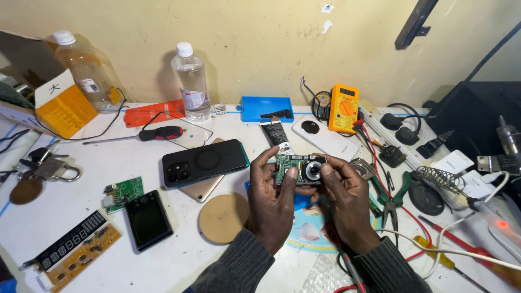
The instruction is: Disassembling a small digital camera and soldering internal components on a workbench
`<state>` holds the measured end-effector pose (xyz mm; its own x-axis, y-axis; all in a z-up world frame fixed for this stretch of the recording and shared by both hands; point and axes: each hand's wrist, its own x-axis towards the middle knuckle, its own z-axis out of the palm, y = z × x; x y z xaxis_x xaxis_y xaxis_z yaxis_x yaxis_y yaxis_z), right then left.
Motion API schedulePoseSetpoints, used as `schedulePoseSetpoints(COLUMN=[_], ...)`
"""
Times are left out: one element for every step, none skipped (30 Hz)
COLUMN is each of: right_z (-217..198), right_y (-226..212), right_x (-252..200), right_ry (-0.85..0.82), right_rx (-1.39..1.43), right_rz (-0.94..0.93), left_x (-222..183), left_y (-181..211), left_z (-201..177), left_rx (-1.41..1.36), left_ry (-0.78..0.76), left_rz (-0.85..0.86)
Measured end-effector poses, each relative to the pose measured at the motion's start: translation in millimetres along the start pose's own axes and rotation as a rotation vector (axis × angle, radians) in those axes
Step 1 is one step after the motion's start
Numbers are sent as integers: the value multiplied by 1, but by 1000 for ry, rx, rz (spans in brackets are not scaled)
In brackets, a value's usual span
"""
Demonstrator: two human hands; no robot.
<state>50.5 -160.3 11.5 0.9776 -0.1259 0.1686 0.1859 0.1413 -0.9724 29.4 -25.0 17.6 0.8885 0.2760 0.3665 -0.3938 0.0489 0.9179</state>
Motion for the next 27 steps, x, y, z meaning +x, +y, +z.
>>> schedulePoseSetpoints(right_z=[0,3,5,7,7,6,5,4,2,0,-1,-2,-4,-6,-6,-6,-8,-9,-10,-10,-10,-9,-9,-9,-9,-8,-8], right_y=[2,-2,-5,-9,-9,-10,-11,-12,-14,-15,-16,-17,-18,-18,-18,-18,-17,-17,-16,-15,-15,-15,-15,-14,-14,-16,-17], right_x=[0,-2,-5,-7,-7,-6,-7,-7,-8,-10,-11,-13,-14,-15,-15,-15,-15,-14,-13,-13,-13,-13,-13,-14,-14,-15,-16], right_ry=[-20,-23,-60,-97,-97,-114,-130,-128,-143,-158,-155,-173,-189,-185,-172,-159,-159,-161,-163,-164,-166,-169,-170,-143,-117,-117,-117], right_rx=[5,5,3,1,1,10,17,16,41,66,66,68,69,68,77,86,88,83,78,80,103,126,127,60,-6,-7,-31], right_rz=[26,31,0,-31,-27,-60,-89,-81,-63,-45,-43,-54,-67,-67,-63,-60,-61,-66,-71,-73,-68,-62,-65,-84,-106,-110,-124], left_x=[1,2,1,1,0,-1,-4,-4,-4,-5,-6,-8,-9,-11,-12,-13,-14,-14,-14,-15,-15,-15,-16,-16,-15,-15,-15], left_y=[1,0,0,-1,-1,-1,-1,0,0,1,0,-1,-1,-2,-3,-3,-2,-1,0,0,-1,-1,-1,-1,0,-3,-6], left_z=[0,-1,-1,-1,-2,-2,-3,-2,-1,0,0,0,1,2,2,2,2,1,1,0,-1,-2,-1,-1,-1,-1,-1], left_rx=[-32,-29,-35,-41,-40,-71,-102,-101,-147,-193,-193,-229,-268,-270,-275,-280,-279,-241,-204,-203,-174,-145,-145,-123,-102,-103,-93], left_ry=[-5,-1,4,9,10,-23,-56,-56,-62,-67,-69,-89,-110,-114,-120,-127,-128,-126,-124,-125,-126,-126,-126,-119,-111,-111,-97], left_rz=[4,1,-15,-31,-35,-42,-54,-62,-78,-94,-97,-75,-53,-56,-33,-9,-8,-8,-6,-4,5,14,16,13,13,17,3])
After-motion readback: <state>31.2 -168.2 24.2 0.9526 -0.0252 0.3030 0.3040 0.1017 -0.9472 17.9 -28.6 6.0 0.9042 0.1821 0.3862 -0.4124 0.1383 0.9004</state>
